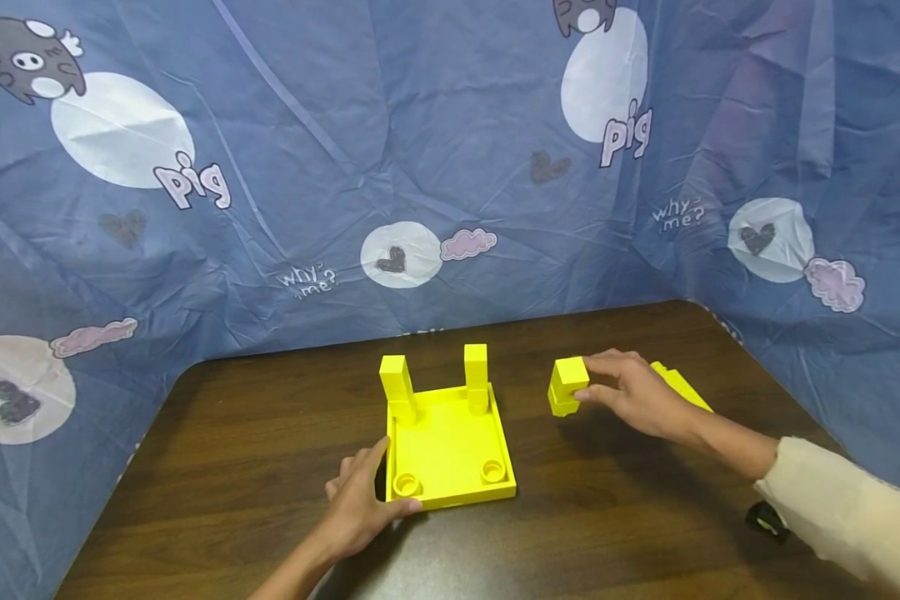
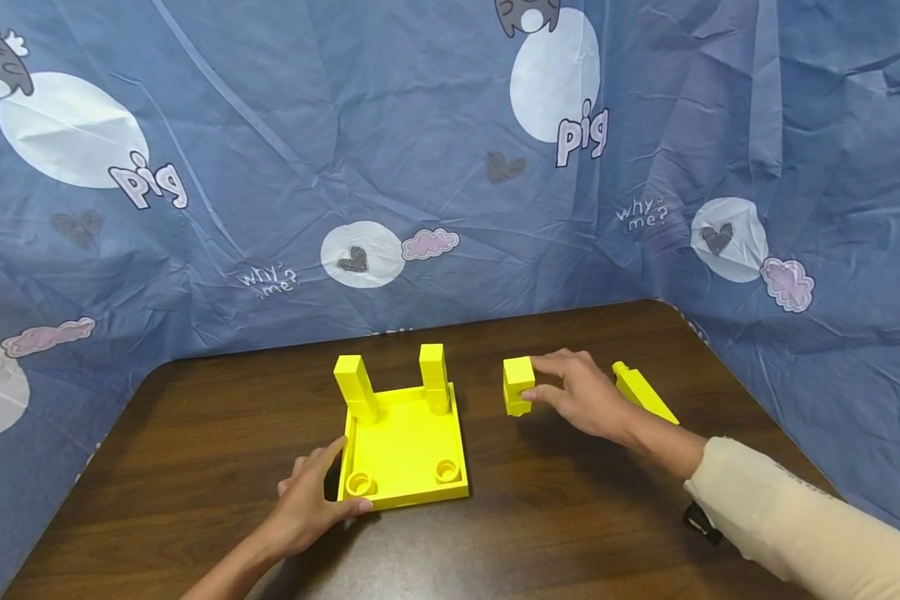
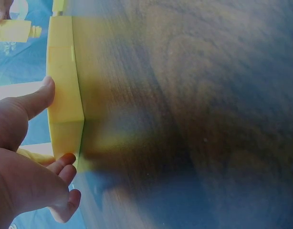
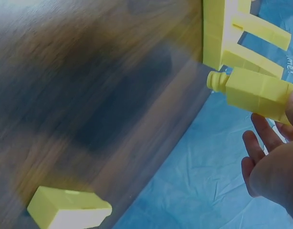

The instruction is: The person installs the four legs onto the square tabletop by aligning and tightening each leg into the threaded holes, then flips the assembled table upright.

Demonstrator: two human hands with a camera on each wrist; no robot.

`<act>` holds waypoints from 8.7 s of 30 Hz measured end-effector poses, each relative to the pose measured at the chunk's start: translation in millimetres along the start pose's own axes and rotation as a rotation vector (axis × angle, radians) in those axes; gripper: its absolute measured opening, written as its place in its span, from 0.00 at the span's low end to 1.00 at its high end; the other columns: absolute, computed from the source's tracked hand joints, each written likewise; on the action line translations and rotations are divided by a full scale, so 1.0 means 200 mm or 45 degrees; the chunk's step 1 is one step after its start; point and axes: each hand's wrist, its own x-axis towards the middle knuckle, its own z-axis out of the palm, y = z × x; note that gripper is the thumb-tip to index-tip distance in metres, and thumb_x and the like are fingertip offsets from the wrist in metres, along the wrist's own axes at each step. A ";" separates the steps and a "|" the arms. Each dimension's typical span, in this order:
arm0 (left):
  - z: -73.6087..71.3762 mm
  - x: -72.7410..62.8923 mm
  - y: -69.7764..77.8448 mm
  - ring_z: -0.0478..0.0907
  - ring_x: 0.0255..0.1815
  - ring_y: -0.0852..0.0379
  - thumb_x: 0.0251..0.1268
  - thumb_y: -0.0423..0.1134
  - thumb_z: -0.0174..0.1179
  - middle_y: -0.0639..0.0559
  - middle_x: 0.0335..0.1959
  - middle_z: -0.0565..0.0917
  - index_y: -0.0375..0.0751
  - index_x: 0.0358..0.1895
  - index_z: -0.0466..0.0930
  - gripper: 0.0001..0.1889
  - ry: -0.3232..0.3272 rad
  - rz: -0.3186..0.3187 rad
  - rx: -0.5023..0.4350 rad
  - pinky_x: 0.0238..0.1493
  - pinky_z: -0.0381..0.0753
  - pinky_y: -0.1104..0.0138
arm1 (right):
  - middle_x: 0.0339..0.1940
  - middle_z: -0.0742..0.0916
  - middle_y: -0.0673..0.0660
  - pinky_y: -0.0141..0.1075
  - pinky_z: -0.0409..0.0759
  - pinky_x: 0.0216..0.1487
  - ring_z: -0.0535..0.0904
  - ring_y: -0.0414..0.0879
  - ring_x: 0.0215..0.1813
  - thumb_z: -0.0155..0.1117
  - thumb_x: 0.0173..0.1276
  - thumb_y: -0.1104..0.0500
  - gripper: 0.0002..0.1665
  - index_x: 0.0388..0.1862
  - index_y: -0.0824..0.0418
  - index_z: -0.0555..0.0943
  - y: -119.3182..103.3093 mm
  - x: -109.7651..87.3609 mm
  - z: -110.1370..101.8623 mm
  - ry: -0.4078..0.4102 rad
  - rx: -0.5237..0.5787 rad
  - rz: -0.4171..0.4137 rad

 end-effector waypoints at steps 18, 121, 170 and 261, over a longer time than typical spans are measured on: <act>0.00 0.00 0.00 0.64 0.57 0.47 0.41 0.52 0.77 0.42 0.60 0.74 0.36 0.71 0.61 0.52 0.002 0.007 -0.010 0.48 0.53 0.50 | 0.43 0.86 0.48 0.45 0.74 0.51 0.77 0.46 0.48 0.69 0.63 0.55 0.17 0.50 0.58 0.84 -0.13 0.02 0.06 -0.133 0.249 0.166; 0.00 0.00 0.00 0.64 0.59 0.45 0.42 0.51 0.77 0.41 0.62 0.73 0.37 0.72 0.60 0.52 -0.018 -0.030 0.003 0.51 0.54 0.47 | 0.34 0.81 0.48 0.46 0.74 0.50 0.78 0.49 0.43 0.78 0.52 0.56 0.20 0.35 0.54 0.74 -0.26 0.13 0.35 -0.227 0.443 0.054; 0.01 0.00 0.00 0.64 0.59 0.45 0.42 0.51 0.76 0.41 0.62 0.73 0.36 0.71 0.61 0.51 0.002 -0.004 0.022 0.51 0.54 0.48 | 0.51 0.84 0.48 0.51 0.71 0.57 0.74 0.46 0.56 0.73 0.58 0.59 0.22 0.53 0.54 0.83 -0.28 0.14 0.36 -0.323 0.480 0.002; 0.01 0.00 0.00 0.63 0.60 0.44 0.45 0.51 0.76 0.40 0.63 0.72 0.35 0.72 0.59 0.51 -0.008 -0.007 0.022 0.51 0.54 0.48 | 0.51 0.84 0.42 0.55 0.58 0.60 0.72 0.45 0.57 0.72 0.59 0.52 0.23 0.55 0.49 0.83 -0.23 0.17 0.31 -0.476 0.338 -0.085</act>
